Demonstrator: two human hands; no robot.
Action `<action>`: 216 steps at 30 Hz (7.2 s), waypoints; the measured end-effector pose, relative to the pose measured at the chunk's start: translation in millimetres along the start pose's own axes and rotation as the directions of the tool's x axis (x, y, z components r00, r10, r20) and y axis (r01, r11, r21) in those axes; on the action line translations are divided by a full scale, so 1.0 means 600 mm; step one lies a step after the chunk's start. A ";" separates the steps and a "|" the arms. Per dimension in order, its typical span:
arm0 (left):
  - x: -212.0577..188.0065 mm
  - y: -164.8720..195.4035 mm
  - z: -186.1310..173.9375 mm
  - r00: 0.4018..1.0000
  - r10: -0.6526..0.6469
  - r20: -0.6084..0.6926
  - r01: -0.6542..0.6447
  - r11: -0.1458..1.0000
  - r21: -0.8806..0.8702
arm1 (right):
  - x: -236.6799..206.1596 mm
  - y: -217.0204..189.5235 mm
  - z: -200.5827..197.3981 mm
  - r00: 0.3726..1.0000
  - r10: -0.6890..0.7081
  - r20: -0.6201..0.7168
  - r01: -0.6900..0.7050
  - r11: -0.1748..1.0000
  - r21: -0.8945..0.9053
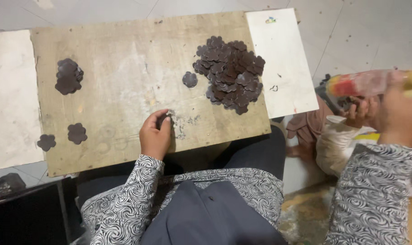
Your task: The person sits on the floor at a low table and smooths small dark flower-shaped cut pieces one at a time, rubbing each piece with a small sponge block held in one hand while holding the piece in the other, then sets finished pieces on the table. Midway they pour liquid from a plastic bottle onto the sponge and continue smoothing pieces.
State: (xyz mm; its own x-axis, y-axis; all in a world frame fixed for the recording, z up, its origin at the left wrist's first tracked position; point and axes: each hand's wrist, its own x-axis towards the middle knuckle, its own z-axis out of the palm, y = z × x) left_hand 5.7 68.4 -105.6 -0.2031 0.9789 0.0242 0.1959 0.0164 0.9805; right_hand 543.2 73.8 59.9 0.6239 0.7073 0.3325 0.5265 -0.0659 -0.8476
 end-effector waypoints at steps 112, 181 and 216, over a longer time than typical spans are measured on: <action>-0.042 0.172 -0.070 0.963 0.210 0.167 -0.235 0.961 0.145 | -0.314 -0.354 0.323 0.753 -0.147 0.641 -0.308 0.783 0.541; 0.050 0.274 0.520 0.866 0.078 0.495 -0.215 0.950 0.226 | -0.437 -0.148 0.419 0.231 0.200 0.952 -0.961 -0.108 0.256; 0.042 0.345 0.545 0.904 0.348 0.250 -0.324 0.937 -0.133 | -0.424 -0.195 0.399 0.224 0.174 0.959 -0.975 0.030 0.222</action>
State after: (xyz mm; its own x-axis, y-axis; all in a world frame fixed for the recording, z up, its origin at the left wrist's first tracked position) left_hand 355.1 162.9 34.1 0.1245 0.9412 0.3142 0.1219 -0.3287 0.9365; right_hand 184.3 70.3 -24.4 -0.3228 0.8219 -0.4694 -0.7207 -0.5349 -0.4410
